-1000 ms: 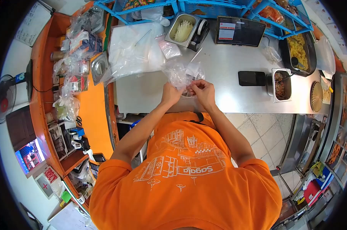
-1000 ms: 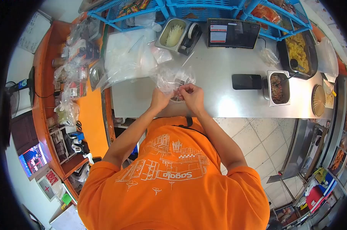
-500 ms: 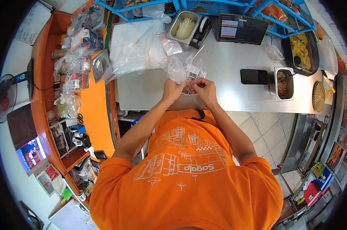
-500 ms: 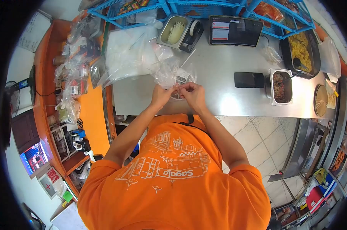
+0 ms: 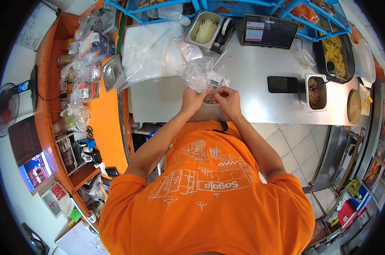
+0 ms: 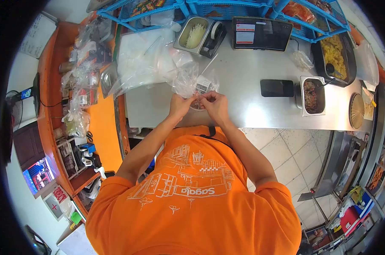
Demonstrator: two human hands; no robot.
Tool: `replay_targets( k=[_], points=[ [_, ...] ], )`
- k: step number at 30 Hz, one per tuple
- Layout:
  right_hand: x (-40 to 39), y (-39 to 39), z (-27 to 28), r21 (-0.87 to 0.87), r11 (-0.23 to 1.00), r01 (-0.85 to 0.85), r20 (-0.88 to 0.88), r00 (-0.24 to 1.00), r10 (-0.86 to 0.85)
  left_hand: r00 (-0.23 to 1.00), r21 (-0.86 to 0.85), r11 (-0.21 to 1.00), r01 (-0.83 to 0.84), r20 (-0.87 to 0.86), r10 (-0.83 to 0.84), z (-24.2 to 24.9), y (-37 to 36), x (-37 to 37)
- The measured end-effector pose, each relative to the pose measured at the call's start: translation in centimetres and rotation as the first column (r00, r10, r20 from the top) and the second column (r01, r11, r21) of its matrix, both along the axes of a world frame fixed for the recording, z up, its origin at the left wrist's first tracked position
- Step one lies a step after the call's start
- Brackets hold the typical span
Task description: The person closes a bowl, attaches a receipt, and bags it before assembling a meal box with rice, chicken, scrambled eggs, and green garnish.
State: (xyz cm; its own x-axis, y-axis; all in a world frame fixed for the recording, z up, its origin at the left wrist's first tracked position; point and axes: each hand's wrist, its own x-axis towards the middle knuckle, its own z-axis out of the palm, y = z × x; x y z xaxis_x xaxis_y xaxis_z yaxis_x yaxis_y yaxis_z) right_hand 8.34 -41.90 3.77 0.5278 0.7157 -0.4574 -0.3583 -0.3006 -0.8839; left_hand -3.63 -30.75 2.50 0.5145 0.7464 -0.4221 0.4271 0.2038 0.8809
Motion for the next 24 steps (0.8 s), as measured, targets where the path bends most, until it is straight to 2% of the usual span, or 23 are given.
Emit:
replay_targets(
  k=[2, 6, 8, 9, 11, 12, 13, 14, 15, 17, 18, 19, 21, 22, 24],
  points=[
    [0.2, 0.1, -0.4, 0.002, 1.000, -0.024, -0.013, 1.000, 0.024, 0.998, 0.157, 0.986, 0.054, -0.036, -0.049, -1.3, 0.1, -0.3],
    [0.0, 0.4, -0.5, 0.043, 0.999, 0.027, -0.040, 0.999, -0.025, 0.997, 0.215, 0.974, 0.076, -0.046, -0.067, -1.2, 0.3, -0.4],
    [0.0, 0.4, -0.9, 0.051, 0.998, 0.035, -0.026, 0.999, -0.034, 0.971, 0.229, 0.953, 0.198, -0.182, -0.158, 0.4, 0.4, -0.2],
    [-0.1, 0.3, -0.8, 0.051, 0.998, 0.034, -0.026, 0.999, -0.033, 0.971, 0.229, 0.953, 0.197, -0.182, -0.157, 0.2, 0.4, -0.5],
    [-0.1, 0.4, -0.3, 0.078, 0.995, 0.056, 0.082, 0.995, -0.062, 0.931, 0.562, 0.760, 0.327, -0.052, -0.362, -0.4, 0.5, -1.0],
    [0.1, 0.3, -0.2, 0.079, 0.996, 0.051, 0.084, 0.995, -0.058, 0.932, 0.563, 0.761, 0.323, -0.051, -0.358, 0.2, 0.4, -0.8],
    [0.6, 0.1, -0.1, 0.126, 0.986, -0.106, 0.400, 0.915, 0.047, 0.931, 0.608, 0.724, 0.326, -0.075, -0.356, 1.3, 0.2, -0.3],
    [1.1, 0.0, -0.1, 0.122, 0.956, -0.267, 0.678, 0.726, 0.116, 0.931, 0.652, 0.683, 0.328, -0.098, -0.353, 1.9, 0.1, 0.0],
    [1.9, 0.0, 0.1, 0.125, 0.954, -0.274, 0.680, 0.724, 0.119, 0.933, 0.656, 0.683, 0.322, -0.098, -0.346, 1.6, 0.1, 0.0],
    [3.5, 0.0, 0.6, -0.089, 0.891, -0.446, 0.833, 0.457, 0.312, 0.940, 0.556, 0.769, 0.316, -0.074, -0.333, 0.7, -0.3, -0.2],
    [4.2, 0.3, 0.9, -0.192, 0.850, -0.490, 0.849, 0.351, 0.394, 0.940, 0.558, 0.768, 0.316, -0.074, -0.333, 1.0, -0.3, -0.1],
    [4.6, 0.5, 0.6, -0.192, 0.851, -0.489, 0.851, 0.348, 0.393, 0.944, 0.526, 0.793, 0.308, -0.067, -0.322, 1.5, -0.4, 0.1],
    [5.1, 1.1, 0.4, -0.343, 0.763, -0.547, 0.879, 0.099, 0.466, 0.950, 0.497, 0.817, 0.293, -0.054, -0.308, 1.7, -0.4, 0.4],
    [5.2, 1.2, 0.7, -0.342, 0.763, -0.549, 0.882, 0.093, 0.463, 0.947, 0.500, 0.808, 0.312, -0.091, -0.309, 1.5, -0.2, 0.3],
    [5.4, 1.5, 1.6, -0.510, 0.678, -0.530, 0.828, -0.088, 0.554, 0.946, 0.506, 0.801, 0.321, -0.125, -0.300, 1.4, 0.1, 0.3]
  ],
)
